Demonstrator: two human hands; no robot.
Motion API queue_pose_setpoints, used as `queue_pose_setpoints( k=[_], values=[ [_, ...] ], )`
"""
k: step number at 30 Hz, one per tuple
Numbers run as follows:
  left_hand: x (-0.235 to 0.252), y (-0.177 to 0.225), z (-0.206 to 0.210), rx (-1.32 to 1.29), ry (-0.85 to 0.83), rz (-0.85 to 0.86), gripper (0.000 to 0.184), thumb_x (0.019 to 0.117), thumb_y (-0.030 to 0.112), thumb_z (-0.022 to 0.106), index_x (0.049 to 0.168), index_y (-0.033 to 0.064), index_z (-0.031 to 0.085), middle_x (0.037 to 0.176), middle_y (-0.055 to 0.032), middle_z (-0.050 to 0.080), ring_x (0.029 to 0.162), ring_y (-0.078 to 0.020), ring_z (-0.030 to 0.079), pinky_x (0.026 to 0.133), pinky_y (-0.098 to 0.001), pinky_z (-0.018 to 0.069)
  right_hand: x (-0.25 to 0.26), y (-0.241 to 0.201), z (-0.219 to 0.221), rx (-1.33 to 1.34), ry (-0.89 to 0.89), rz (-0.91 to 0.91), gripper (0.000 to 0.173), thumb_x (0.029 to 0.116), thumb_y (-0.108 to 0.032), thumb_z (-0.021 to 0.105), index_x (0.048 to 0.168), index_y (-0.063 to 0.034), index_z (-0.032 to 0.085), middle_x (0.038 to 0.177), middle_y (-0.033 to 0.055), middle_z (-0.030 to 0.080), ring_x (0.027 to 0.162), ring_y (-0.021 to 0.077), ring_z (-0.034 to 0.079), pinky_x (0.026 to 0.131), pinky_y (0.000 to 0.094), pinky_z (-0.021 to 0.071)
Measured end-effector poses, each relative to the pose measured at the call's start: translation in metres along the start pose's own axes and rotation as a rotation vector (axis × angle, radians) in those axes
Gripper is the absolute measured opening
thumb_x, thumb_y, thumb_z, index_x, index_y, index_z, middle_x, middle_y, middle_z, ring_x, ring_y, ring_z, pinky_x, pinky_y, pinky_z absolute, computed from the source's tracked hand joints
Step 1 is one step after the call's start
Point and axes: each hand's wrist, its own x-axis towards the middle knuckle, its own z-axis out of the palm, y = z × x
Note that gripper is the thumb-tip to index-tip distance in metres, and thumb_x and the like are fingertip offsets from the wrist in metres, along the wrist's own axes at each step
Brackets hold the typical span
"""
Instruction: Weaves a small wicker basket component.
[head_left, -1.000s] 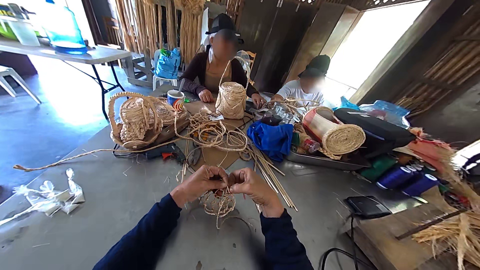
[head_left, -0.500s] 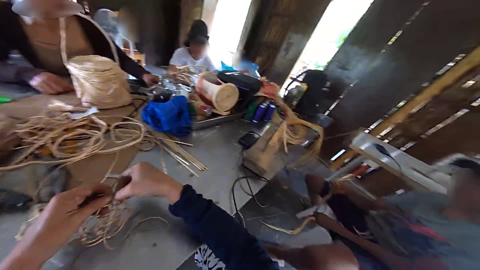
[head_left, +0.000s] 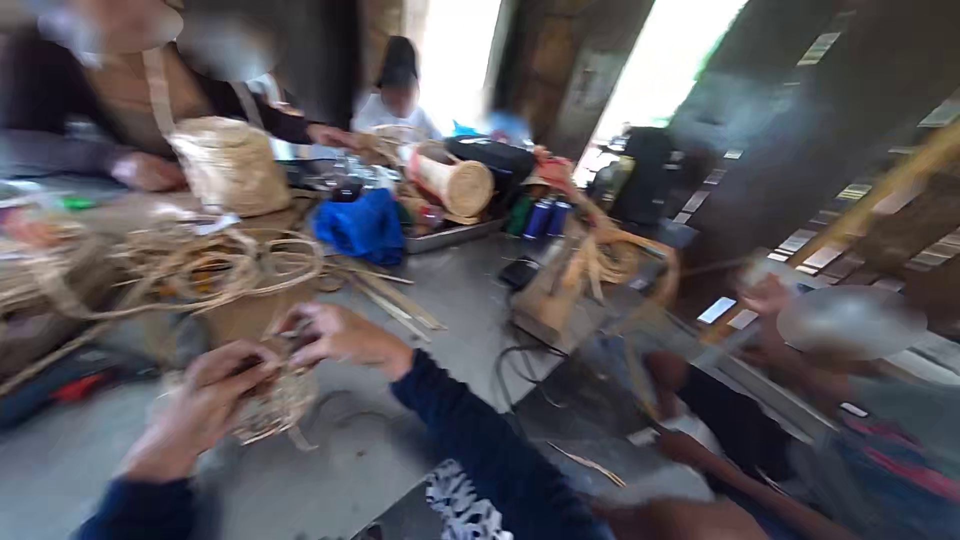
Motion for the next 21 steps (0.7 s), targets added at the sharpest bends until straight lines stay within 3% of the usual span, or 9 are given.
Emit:
queue_pose_setpoints(
  k=[4, 7, 11, 14, 17, 21],
  values=[
    [-0.001, 0.013, 0.004, -0.076, 0.086, -0.051, 0.022, 0.092, -0.002, 0.054, 0.093, 0.0148, 0.069, 0.084, 0.0082, 0.071, 0.068, -0.0008, 0.065, 0.062, -0.0185, 0.0553, 0.01, -0.002, 0.004, -0.167, 0.013, -0.067, 0.034, 0.0889, 0.007, 0.066, 0.122, 0.0079, 0.057, 0.088, 0.0059, 0.066, 0.075, 0.0074, 0.064, 0.074, 0.0269, 0.0564],
    [0.003, 0.012, 0.0, -0.104, 0.078, -0.034, 0.019, 0.0929, -0.001, 0.056, 0.092, 0.0125, 0.069, 0.083, 0.0078, 0.071, 0.069, -0.0012, 0.066, 0.065, -0.0198, 0.0567, 0.016, 0.003, 0.004, -0.123, 0.023, -0.07, 0.032, 0.0875, 0.007, 0.066, 0.119, 0.0056, 0.057, 0.086, 0.0018, 0.067, 0.074, 0.005, 0.064, 0.073, 0.0246, 0.056],
    [0.005, 0.012, 0.001, 0.011, 0.093, -0.015, 0.014, 0.0932, -0.003, 0.059, 0.094, 0.0078, 0.067, 0.082, 0.0078, 0.07, 0.071, -0.0011, 0.065, 0.068, -0.0204, 0.0563, 0.019, 0.001, 0.003, 0.105, -0.017, 0.144, 0.031, 0.0886, 0.008, 0.061, 0.118, 0.001, 0.056, 0.084, 0.0008, 0.07, 0.071, 0.0069, 0.067, 0.07, 0.0243, 0.0582],
    [0.006, 0.016, 0.005, 0.071, 0.112, -0.045, 0.011, 0.0936, -0.005, 0.06, 0.097, 0.0032, 0.066, 0.082, 0.0056, 0.069, 0.071, -0.0029, 0.066, 0.069, -0.0218, 0.0576, 0.02, 0.008, -0.002, 0.224, -0.03, 0.247, 0.031, 0.0893, 0.008, 0.057, 0.119, -0.0005, 0.056, 0.087, 0.0032, 0.071, 0.075, 0.012, 0.071, 0.073, 0.0297, 0.0614],
    [0.007, 0.017, 0.004, 0.086, 0.108, -0.047, 0.011, 0.0938, -0.005, 0.059, 0.097, 0.003, 0.066, 0.081, 0.0056, 0.068, 0.07, -0.0027, 0.065, 0.068, -0.0214, 0.0571, 0.023, 0.01, 0.0, 0.211, 0.014, 0.258, 0.03, 0.0888, 0.01, 0.057, 0.118, -0.0002, 0.056, 0.083, 0.0018, 0.069, 0.073, 0.0109, 0.069, 0.072, 0.0286, 0.0598],
    [0.006, 0.016, -0.002, 0.051, 0.059, -0.051, 0.012, 0.0939, -0.004, 0.058, 0.096, 0.0054, 0.066, 0.08, 0.0062, 0.069, 0.07, -0.003, 0.066, 0.067, -0.0215, 0.0579, 0.023, 0.005, 0.003, 0.079, 0.049, 0.139, 0.037, 0.0824, 0.01, 0.064, 0.117, 0.0015, 0.057, 0.078, 0.001, 0.067, 0.067, 0.0079, 0.065, 0.068, 0.0244, 0.0563]
  ],
)
